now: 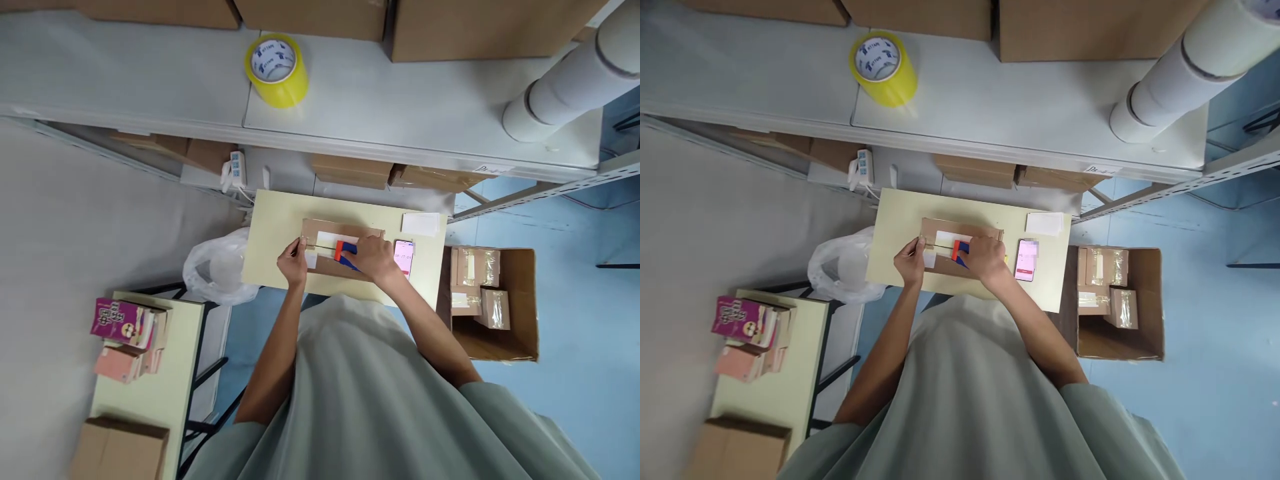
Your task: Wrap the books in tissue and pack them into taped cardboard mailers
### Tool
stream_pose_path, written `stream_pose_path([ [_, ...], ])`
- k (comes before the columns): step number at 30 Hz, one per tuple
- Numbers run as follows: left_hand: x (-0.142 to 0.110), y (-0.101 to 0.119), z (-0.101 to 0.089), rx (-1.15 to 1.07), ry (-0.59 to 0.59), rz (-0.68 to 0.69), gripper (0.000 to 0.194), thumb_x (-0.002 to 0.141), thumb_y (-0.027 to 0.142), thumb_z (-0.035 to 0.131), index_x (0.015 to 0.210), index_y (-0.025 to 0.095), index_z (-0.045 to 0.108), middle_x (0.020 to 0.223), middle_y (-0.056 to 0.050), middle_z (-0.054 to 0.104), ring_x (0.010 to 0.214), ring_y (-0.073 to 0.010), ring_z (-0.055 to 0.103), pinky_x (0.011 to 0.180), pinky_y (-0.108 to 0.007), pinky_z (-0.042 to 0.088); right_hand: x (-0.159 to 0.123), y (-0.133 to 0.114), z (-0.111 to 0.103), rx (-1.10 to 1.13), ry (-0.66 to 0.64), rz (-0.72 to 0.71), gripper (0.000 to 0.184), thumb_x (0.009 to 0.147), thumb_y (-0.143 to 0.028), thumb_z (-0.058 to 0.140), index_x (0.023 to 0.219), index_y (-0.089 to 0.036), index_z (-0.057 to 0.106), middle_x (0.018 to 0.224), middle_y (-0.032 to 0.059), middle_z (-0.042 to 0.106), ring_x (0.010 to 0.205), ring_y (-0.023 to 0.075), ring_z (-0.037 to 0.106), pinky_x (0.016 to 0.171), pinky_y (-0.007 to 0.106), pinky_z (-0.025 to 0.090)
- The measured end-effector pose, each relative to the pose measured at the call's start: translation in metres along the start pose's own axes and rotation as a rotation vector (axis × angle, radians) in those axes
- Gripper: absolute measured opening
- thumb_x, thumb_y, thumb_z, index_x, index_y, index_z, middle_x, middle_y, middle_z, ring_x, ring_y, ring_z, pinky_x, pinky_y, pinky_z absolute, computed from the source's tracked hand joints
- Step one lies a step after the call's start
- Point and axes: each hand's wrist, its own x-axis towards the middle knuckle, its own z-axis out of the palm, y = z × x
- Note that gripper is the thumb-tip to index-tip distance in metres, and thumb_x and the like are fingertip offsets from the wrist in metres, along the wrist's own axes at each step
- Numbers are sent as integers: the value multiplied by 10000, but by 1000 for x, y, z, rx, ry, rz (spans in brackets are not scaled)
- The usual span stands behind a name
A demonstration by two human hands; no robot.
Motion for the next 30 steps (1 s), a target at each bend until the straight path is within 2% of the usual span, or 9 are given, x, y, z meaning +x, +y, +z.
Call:
stream_pose_path([
  [3, 0, -6, 4, -46, 37, -24, 296, 947, 391, 732, 1089, 164, 859, 1085, -80, 857, 1045, -266, 792, 988, -372, 617, -2, 4, -3, 39, -8, -23, 536, 1072, -572, 595, 1265, -106, 777, 1293, 258, 760, 1148, 357, 745, 881, 366, 566],
  [6, 2, -8, 7, -50, 69, -35, 277, 932, 354, 747, 1074, 145, 862, 1079, -94, 858, 1052, -273, 799, 1009, -385, 623, -15, 23, -16, 69, -8, -56, 548, 1057, -607, 606, 1247, -122, 776, 1290, 241, 759, 1150, 342, 743, 875, 344, 554],
  [9, 5, -9, 7, -14, 75, -38, 274, 937, 349, 744, 1079, 145, 860, 1102, -99, 857, 1078, -278, 800, 1028, -394, 624, -36, 66, -36, 67, -19, -5, 571, 1045, -638, 609, 1224, -120, 769, 1133, 214, 792, 1058, 325, 760, 839, 336, 531],
  [12, 7, -11, 7, 18, 53, -23, 285, 948, 359, 734, 1092, 146, 855, 1121, -100, 854, 1097, -277, 799, 1046, -398, 621, -58, 123, -48, 89, -90, 32, 613, 1007, -718, 611, 1065, -136, 792, 921, 166, 787, 892, 303, 758, 760, 330, 495],
  [15, 9, -14, 6, 31, 44, -5, 307, 956, 369, 727, 1115, 137, 849, 1133, -109, 852, 1111, -280, 799, 1055, -401, 620, -68, 168, -45, 91, -122, 61, 641, 980, -766, 607, 977, -150, 786, 834, 142, 769, 789, 285, 738, 711, 333, 468],
  [17, 10, -16, 6, 41, 36, 9, 321, 959, 378, 725, 1130, 136, 847, 1145, -115, 849, 1124, -288, 796, 1058, -409, 619, -65, 181, -37, 96, -143, 68, 630, 980, -754, 617, 992, -147, 785, 847, 145, 773, 796, 284, 741, 713, 332, 467],
  [19, 11, -17, 6, 67, 33, 20, 328, 963, 387, 716, 1132, 139, 848, 1149, -120, 847, 1128, -293, 795, 1056, -414, 620, -56, 183, -28, 84, -140, 78, 607, 992, -718, 627, 1053, -136, 787, 914, 165, 788, 876, 302, 756, 749, 333, 480],
  [24, 12, -17, 6, 136, 33, 31, 343, 973, 392, 687, 1140, 138, 844, 1168, -131, 842, 1138, -287, 793, 1067, -409, 610, -26, 168, -3, 35, -109, 110, 582, 1025, -637, 636, 1237, -111, 765, 1161, 213, 793, 1119, 344, 755, 864, 345, 515],
  [30, 11, -15, 7, 134, 18, 36, 340, 978, 387, 672, 1145, 139, 834, 1190, -134, 836, 1157, -293, 787, 1080, -413, 598, -11, 152, 23, 16, -45, 110, 547, 1051, -584, 624, 1300, -114, 751, 1241, 249, 778, 1181, 341, 751, 901, 347, 533],
])
